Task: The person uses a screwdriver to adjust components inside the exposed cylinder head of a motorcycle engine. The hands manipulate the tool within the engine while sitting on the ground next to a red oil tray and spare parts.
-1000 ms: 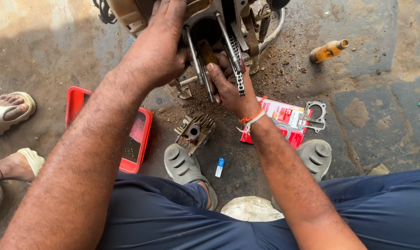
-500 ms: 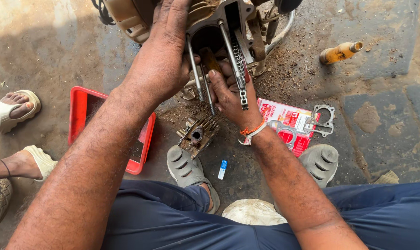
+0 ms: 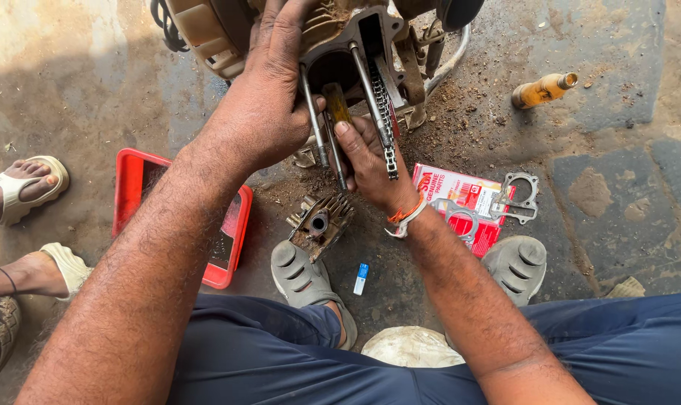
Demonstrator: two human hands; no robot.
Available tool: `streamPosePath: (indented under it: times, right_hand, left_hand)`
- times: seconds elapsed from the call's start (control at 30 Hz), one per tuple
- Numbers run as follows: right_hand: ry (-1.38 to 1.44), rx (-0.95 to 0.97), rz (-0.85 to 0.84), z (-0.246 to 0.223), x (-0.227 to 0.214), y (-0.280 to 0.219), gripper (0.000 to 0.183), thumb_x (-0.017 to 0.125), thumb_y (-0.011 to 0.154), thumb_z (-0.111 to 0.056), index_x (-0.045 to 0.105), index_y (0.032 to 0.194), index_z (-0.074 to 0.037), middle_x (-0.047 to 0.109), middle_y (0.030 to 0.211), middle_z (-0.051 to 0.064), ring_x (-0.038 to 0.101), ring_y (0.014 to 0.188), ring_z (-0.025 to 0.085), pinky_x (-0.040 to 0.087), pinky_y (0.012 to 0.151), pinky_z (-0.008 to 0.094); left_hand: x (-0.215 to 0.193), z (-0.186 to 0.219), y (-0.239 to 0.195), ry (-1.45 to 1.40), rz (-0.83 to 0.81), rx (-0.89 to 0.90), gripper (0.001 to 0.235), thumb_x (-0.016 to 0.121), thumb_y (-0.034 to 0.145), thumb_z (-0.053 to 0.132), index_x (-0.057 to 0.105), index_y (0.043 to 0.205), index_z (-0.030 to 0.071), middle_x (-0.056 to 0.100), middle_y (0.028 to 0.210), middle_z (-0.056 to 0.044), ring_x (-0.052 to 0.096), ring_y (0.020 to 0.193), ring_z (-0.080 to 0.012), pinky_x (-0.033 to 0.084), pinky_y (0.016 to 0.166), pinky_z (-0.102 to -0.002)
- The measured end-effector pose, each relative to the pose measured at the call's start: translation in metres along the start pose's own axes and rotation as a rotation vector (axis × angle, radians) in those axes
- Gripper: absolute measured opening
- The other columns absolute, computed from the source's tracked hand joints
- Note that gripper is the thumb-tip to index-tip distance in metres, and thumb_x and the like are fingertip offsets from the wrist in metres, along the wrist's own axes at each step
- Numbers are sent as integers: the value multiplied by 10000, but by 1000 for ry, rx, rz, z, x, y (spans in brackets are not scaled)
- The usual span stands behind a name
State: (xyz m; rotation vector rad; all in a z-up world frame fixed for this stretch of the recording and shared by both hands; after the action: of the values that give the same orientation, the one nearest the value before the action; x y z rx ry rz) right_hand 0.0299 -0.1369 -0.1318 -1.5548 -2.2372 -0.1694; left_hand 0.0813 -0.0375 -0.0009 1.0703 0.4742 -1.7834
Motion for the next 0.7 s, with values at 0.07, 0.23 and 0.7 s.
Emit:
streamPosePath:
  times: [0.07, 0.23, 0.7]
  right_hand:
    - [9, 45, 7, 9, -3, 3, 288, 500, 1122, -350, 652, 1068, -111, 512, 614, -69, 446, 465, 32, 354, 413, 209]
    - [142, 61, 18, 18, -1, 12, 271, 494, 1122, -318, 653, 1117, -99, 528, 695, -81, 429, 518, 13, 316, 438, 201]
    - [0, 46, -28, 11, -6, 1, 333, 469, 1137, -345, 622, 988, -90, 537, 675, -36, 502, 529, 66, 428, 470, 231]
  left_hand:
    - [0, 0, -1, -8, 10, 19, 1131, 868, 905, 45, 68, 1675, 256, 103, 1768, -213, 183, 1645, -446, 330, 1355, -489]
    - [2, -4, -2, -43, 30, -7, 1052, 847, 942, 60, 83, 1634, 268, 88, 1772, -201, 204, 1655, -416, 371, 1353, -468]
    - [2, -3, 2, -101, -71, -36, 1034, 762, 975, -12, 59, 1667, 299, -11, 1788, -190, 249, 1647, -391, 451, 1267, -447]
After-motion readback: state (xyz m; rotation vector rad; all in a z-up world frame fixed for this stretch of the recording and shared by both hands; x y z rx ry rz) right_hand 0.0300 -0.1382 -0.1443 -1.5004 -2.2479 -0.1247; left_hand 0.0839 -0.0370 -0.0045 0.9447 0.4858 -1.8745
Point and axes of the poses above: each hand's wrist, its own y-axis towards the middle knuckle, its own x-axis out of the palm, z = x × y, the point moved 10 cm from there along y, towards the middle knuckle
